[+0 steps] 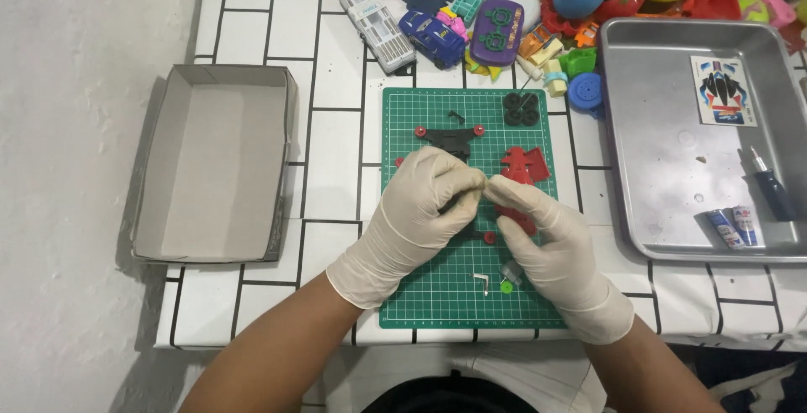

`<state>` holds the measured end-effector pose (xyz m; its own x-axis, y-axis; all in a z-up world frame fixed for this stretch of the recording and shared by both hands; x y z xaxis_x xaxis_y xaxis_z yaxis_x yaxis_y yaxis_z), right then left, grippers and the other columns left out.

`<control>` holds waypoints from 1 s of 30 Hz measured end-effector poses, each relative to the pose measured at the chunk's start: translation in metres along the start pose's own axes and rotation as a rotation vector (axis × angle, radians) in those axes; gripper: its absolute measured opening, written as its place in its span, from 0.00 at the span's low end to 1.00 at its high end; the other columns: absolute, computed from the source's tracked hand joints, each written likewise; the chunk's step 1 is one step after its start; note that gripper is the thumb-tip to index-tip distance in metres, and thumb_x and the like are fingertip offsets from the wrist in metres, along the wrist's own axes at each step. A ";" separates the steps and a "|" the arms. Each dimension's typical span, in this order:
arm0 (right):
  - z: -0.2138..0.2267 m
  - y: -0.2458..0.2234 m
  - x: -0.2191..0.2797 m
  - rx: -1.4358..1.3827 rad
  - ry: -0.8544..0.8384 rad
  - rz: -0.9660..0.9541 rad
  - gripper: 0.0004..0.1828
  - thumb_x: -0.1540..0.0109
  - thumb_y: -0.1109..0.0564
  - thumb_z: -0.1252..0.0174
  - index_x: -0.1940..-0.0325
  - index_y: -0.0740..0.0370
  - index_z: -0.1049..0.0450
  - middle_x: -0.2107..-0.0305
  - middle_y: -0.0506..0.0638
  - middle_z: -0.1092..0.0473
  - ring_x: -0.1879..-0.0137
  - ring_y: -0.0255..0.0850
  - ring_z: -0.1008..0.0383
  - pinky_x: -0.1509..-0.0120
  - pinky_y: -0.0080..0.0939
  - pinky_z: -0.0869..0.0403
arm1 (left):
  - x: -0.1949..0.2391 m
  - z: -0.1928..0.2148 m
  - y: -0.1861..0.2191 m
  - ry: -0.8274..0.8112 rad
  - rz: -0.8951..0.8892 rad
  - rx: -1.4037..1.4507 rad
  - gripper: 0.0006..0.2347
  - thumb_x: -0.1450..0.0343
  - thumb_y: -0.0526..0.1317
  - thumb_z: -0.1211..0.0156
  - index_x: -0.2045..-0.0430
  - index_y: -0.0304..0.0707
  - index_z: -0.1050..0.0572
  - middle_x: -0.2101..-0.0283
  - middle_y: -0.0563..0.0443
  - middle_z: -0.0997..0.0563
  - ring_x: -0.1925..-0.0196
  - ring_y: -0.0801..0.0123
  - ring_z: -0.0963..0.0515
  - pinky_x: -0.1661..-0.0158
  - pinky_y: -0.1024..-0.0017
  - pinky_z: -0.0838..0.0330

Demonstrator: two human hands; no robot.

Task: Assembling a plastic toy car chassis by fitting and snapping small components together on a cutting mat.

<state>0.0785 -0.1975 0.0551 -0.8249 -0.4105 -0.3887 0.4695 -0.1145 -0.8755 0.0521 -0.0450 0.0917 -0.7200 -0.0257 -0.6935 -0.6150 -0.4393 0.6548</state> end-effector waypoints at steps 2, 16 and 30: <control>0.002 0.001 0.001 0.002 0.016 -0.023 0.23 0.43 0.74 0.40 0.43 0.70 0.24 0.55 0.62 0.20 0.43 0.53 0.20 0.34 0.51 0.27 | 0.002 -0.001 -0.012 -0.032 0.203 0.133 0.06 0.33 0.27 0.38 0.70 0.39 0.18 0.74 0.53 0.23 0.66 0.66 0.22 0.63 0.71 0.24; 0.014 -0.010 0.004 -0.200 0.223 0.112 0.09 0.45 0.76 0.35 0.63 0.71 0.23 0.66 0.61 0.22 0.58 0.46 0.19 0.51 0.43 0.21 | 0.059 -0.066 -0.058 -0.069 0.961 1.017 0.06 0.33 0.30 0.34 0.65 0.36 0.18 0.64 0.48 0.15 0.58 0.70 0.16 0.54 0.75 0.24; 0.012 -0.026 0.003 -0.152 0.242 0.237 0.07 0.44 0.76 0.37 0.67 0.71 0.23 0.68 0.63 0.22 0.61 0.47 0.18 0.54 0.43 0.20 | 0.072 -0.077 -0.050 0.019 1.109 1.255 0.05 0.31 0.30 0.36 0.65 0.37 0.18 0.67 0.51 0.17 0.62 0.72 0.17 0.55 0.76 0.22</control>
<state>0.0675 -0.2063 0.0796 -0.7579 -0.1815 -0.6266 0.6194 0.1012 -0.7785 0.0562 -0.0940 -0.0141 -0.9548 0.1747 0.2405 0.2885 0.7389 0.6089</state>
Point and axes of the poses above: each hand's wrist, its own x-axis away from the middle knuckle, its own z-axis out of the back of the hand, y = z × x, the point moved 9 cm from there along -x, towards the middle knuckle
